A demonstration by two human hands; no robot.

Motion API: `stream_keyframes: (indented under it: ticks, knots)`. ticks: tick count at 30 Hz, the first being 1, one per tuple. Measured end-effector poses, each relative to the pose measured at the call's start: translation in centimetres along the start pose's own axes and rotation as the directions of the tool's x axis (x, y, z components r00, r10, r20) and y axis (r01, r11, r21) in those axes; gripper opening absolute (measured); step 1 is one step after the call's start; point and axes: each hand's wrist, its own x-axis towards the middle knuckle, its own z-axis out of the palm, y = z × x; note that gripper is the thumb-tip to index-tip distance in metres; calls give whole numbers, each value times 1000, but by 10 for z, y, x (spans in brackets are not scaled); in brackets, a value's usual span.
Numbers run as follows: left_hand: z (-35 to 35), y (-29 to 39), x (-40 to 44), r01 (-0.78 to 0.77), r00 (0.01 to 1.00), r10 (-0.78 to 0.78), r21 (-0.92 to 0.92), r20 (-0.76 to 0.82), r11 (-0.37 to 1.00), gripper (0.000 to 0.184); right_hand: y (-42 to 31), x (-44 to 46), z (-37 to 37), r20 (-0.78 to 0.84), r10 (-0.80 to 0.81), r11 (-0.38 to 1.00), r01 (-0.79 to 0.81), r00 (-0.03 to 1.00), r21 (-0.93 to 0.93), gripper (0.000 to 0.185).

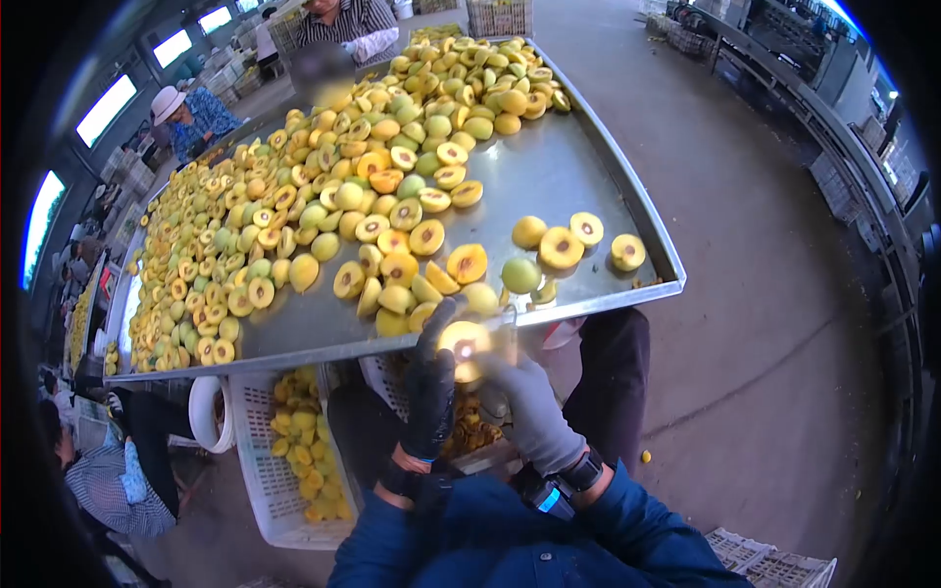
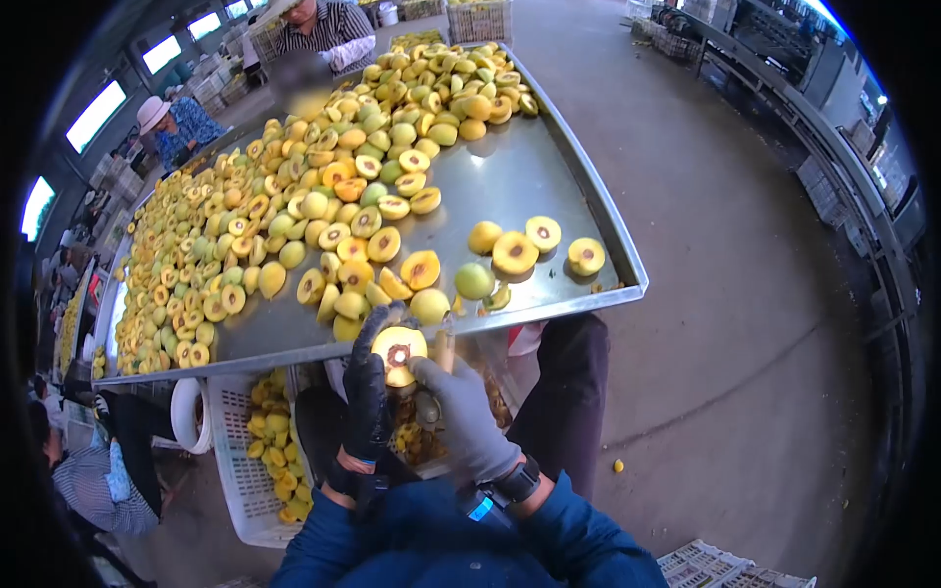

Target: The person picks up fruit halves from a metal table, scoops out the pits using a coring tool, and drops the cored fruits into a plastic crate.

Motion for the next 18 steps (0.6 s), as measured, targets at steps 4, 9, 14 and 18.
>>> stream_keyframes:
  ticks: [4, 9, 14, 18]
  knots:
    - [5, -7, -23, 39, 991, -60, -168, -121, 985, 57, 13, -21, -5, 90, 50, 998, -46, 995, -48, 23]
    - [11, 4, -35, 108, 983, -147, -303, -110, 947, 58, 17, -28, 0, 27, 6, 999, -4, 1000, -45, 23]
    - [11, 19, -34, 131, 988, -148, -270, -43, 954, 66, 2, -19, -1, -39, 0, 998, -2, 999, -62, 20]
    - [13, 13, -27, 12, 997, -21, -116, -81, 993, 80, 8, -8, -11, 103, 77, 997, -78, 992, 8, 18]
